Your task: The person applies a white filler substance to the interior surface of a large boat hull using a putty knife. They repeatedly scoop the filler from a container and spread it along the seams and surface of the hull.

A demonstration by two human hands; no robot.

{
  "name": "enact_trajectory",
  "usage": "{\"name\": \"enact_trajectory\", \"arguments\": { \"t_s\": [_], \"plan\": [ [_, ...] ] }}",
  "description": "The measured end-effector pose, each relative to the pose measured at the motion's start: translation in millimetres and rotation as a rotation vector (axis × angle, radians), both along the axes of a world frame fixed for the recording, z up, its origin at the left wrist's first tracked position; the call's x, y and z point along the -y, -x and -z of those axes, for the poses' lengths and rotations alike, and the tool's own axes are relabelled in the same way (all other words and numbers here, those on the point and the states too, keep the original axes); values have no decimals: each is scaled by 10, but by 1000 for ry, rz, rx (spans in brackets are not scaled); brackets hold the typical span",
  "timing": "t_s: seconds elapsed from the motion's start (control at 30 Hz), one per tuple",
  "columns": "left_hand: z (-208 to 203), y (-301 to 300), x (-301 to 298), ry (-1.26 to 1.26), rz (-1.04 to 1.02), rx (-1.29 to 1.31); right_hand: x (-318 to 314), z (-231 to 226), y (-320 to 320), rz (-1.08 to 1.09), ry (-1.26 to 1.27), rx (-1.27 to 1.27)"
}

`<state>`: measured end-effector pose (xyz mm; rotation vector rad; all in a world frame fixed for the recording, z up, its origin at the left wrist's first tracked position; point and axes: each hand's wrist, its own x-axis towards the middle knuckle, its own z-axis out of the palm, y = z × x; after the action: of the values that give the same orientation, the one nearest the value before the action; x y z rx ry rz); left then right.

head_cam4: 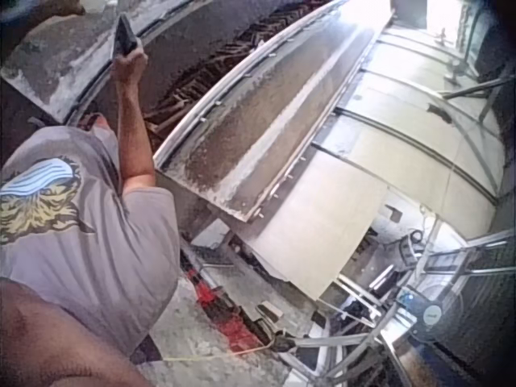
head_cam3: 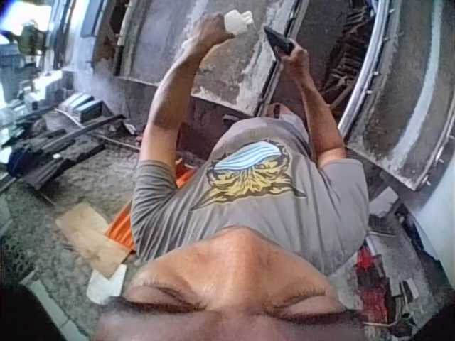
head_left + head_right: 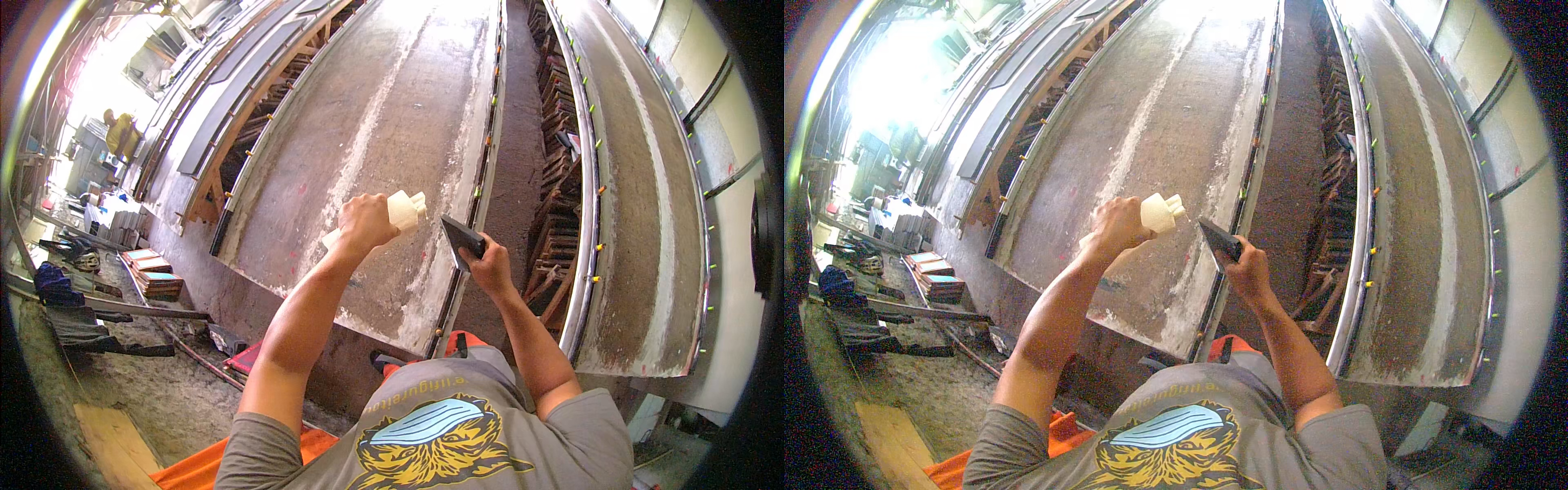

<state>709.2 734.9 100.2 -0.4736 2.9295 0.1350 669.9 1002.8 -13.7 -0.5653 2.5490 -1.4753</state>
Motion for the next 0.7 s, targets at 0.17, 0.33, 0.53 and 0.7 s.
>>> {"name": "enact_trajectory", "arguments": {
  "t_s": [0.17,0.33,0.53,0.7],
  "plan": [
    [-5,41,17,8,5,3,4,-87,-39,1,3,42],
    [101,-376,-6,-14,-27,37,29,-41,-36,24,32,39],
    [426,-1306,16,-217,-240,-54,415,-18,244,-63,-164,-74],
    [688,-2057,-3,-315,-443,-306,1094,-226,512,-331,-392,-229]
  ]
}}
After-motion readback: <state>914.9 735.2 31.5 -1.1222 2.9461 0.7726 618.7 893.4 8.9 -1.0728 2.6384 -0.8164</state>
